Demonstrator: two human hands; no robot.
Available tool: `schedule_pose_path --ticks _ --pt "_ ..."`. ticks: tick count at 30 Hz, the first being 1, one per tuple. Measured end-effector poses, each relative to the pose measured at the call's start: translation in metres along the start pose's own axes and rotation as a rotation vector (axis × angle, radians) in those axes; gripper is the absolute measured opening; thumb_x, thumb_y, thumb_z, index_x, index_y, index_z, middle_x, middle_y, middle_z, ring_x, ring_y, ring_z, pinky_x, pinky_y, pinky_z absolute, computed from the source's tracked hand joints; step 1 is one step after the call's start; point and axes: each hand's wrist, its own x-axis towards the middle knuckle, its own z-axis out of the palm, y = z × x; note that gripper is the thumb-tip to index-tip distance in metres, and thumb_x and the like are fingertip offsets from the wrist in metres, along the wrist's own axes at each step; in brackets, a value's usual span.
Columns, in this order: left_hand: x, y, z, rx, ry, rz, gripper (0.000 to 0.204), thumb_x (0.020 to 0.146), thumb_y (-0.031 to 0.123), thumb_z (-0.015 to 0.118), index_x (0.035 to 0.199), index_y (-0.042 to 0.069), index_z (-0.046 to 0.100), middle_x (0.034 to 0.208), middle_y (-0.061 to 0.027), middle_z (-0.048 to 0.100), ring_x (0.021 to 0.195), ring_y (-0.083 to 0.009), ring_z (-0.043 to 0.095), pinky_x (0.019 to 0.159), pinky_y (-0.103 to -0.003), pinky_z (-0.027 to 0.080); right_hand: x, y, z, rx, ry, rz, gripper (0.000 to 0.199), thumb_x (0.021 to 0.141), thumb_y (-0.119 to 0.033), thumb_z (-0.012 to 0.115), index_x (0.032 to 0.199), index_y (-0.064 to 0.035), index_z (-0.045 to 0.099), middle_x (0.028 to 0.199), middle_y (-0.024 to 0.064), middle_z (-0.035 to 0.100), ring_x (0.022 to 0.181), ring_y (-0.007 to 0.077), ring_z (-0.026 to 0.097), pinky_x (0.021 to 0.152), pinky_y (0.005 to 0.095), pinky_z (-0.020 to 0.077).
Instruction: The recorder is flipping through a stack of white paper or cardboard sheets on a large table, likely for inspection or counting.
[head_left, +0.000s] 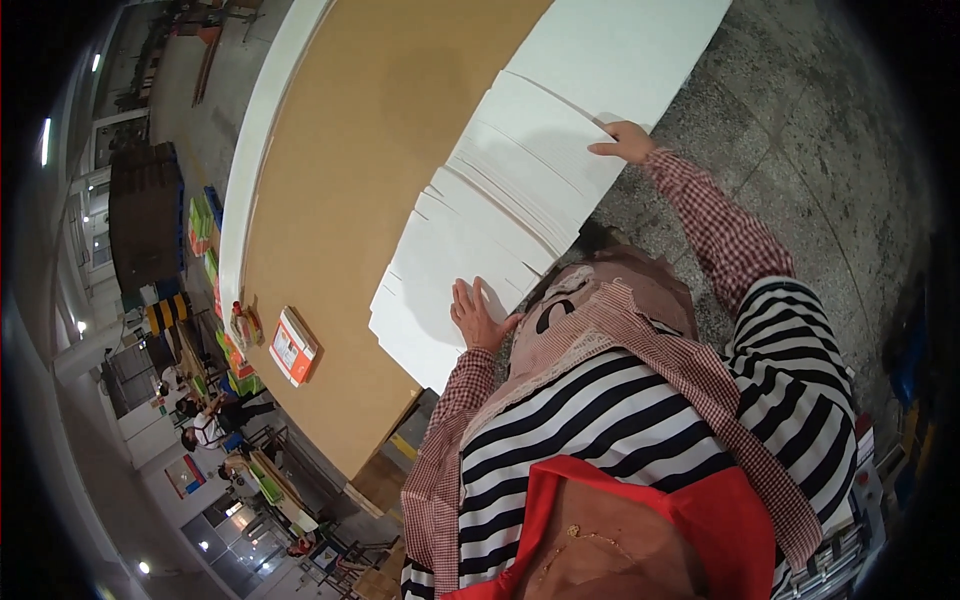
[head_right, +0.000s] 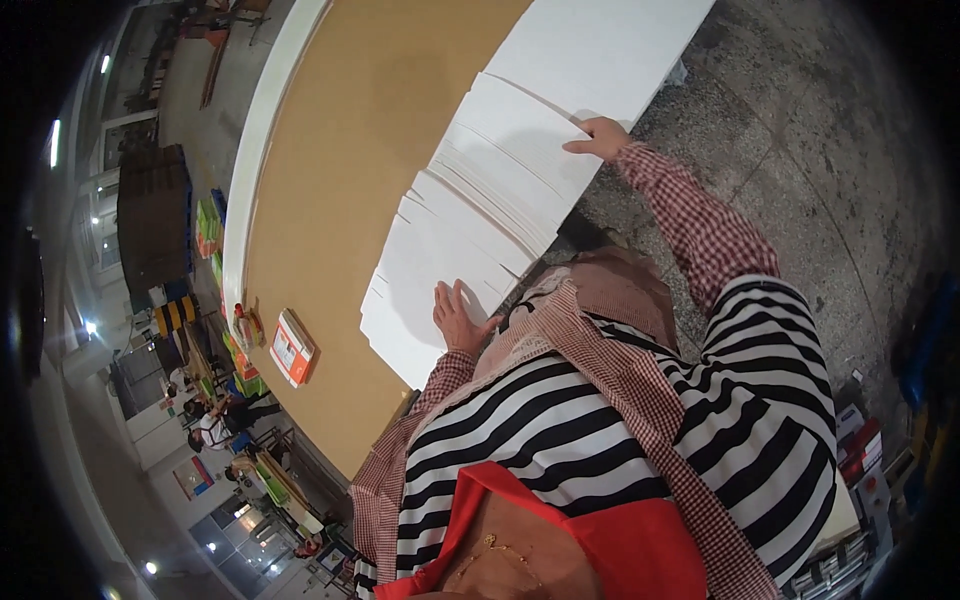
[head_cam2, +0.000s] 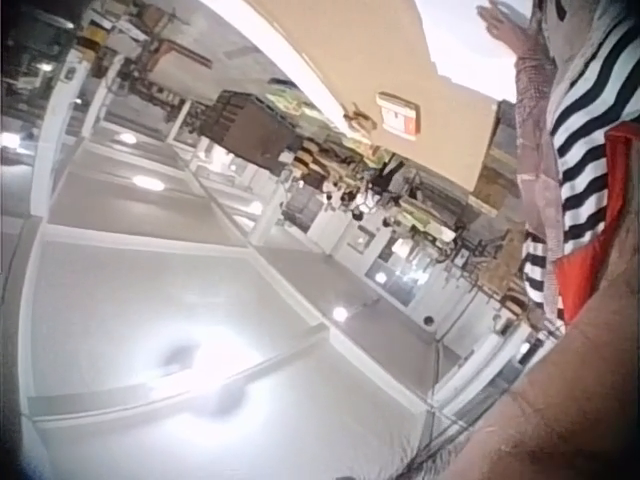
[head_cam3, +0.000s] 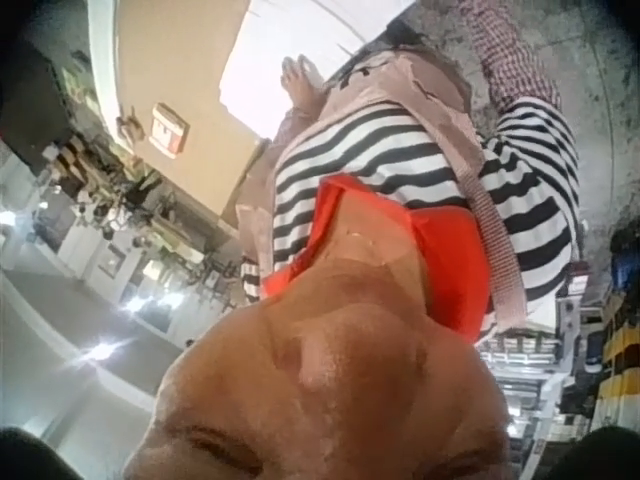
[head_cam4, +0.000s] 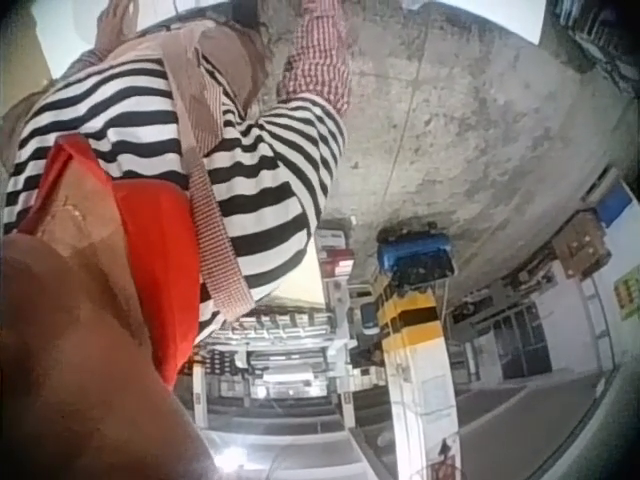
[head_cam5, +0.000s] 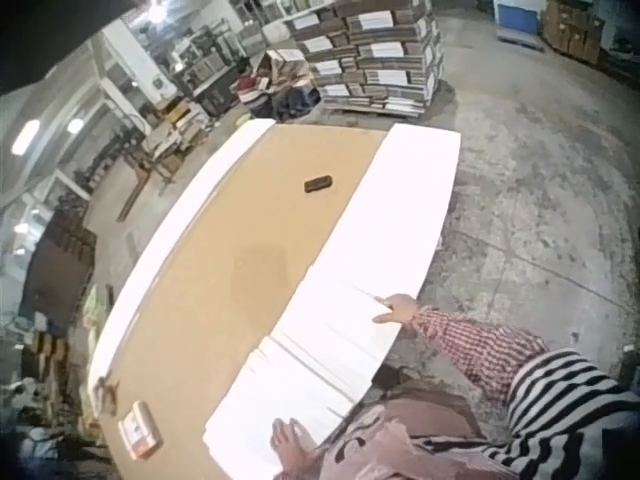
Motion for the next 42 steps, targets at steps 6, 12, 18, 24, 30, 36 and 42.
schedule_pose_path --ticks 6,12,18,24,30,36,42 --pt "0.006 -0.009 -0.006 0.054 0.008 0.112 0.125 0.055 0.070 0.079 0.150 0.010 0.024 0.146 -0.0311 0.025 0.137 -0.0454 0.024 0.111 -0.056 0.022 -0.043 0.008 0.034 1.382 -0.125 -0.063 0.051 0.095 -0.023 0.062 0.137 0.0019 0.046 0.132 0.0121 0.056 0.121 0.0226 0.054 0.105 0.0364 0.0426" --pt "0.004 -0.018 -0.002 0.015 0.070 0.171 0.123 0.058 0.071 0.076 0.152 0.012 0.022 0.148 -0.0318 0.022 0.138 -0.0466 0.022 0.110 -0.058 0.020 -0.038 -0.004 0.100 1.419 0.170 0.021 0.057 0.093 -0.022 0.065 0.139 0.0021 0.042 0.132 0.0160 0.055 0.121 0.0245 0.054 0.104 0.0392 0.0440" --pt "-0.001 -0.040 0.008 0.061 -0.034 0.228 0.123 0.061 0.072 0.073 0.153 0.013 0.018 0.155 -0.0284 0.011 0.145 -0.0427 0.010 0.114 -0.060 0.009 -0.040 -0.017 0.106 0.508 0.527 0.040 0.055 0.087 -0.024 0.071 0.130 0.0056 0.052 0.120 0.0177 0.064 0.108 0.0258 0.062 0.092 0.0348 0.0494" --pt "-0.009 -0.042 0.032 -0.037 0.061 0.231 0.112 0.072 0.063 0.070 0.154 0.012 0.014 0.158 -0.0274 -0.002 0.147 -0.0413 -0.003 0.114 -0.061 -0.001 -0.063 -0.036 0.136 0.120 0.754 -0.460 0.042 0.088 -0.024 0.066 0.120 0.0039 0.061 0.109 0.0295 0.063 0.100 0.0373 0.065 0.087 0.0392 0.0509" --pt "-0.009 -0.041 0.030 0.028 -0.019 0.188 0.110 0.074 0.059 0.071 0.154 0.011 0.012 0.158 -0.0278 -0.002 0.147 -0.0427 -0.004 0.114 -0.062 -0.001 -0.038 -0.016 0.096 1.111 0.242 -0.091 0.064 0.085 -0.020 0.072 0.137 0.0040 0.044 0.133 0.0141 0.054 0.118 0.0255 0.056 0.098 0.0392 0.0481" --pt "-0.012 -0.044 0.033 0.006 0.034 0.232 0.116 0.071 0.059 0.073 0.155 0.010 0.009 0.158 -0.0284 -0.005 0.147 -0.0427 -0.005 0.113 -0.063 0.000 -0.063 -0.032 0.138 0.256 0.542 -0.328 0.045 0.087 -0.020 0.066 0.121 0.0080 0.058 0.108 0.0274 0.066 0.105 0.0372 0.064 0.092 0.0387 0.0491" --pt "-0.009 -0.042 0.030 0.032 0.007 0.221 0.120 0.069 0.058 0.075 0.155 0.011 0.006 0.158 -0.0280 -0.005 0.147 -0.0423 -0.005 0.114 -0.063 0.001 -0.042 -0.017 0.113 0.691 0.489 -0.140 0.042 0.085 -0.018 0.069 0.118 0.0076 0.059 0.106 0.0237 0.067 0.101 0.0307 0.065 0.090 0.0379 0.0491"
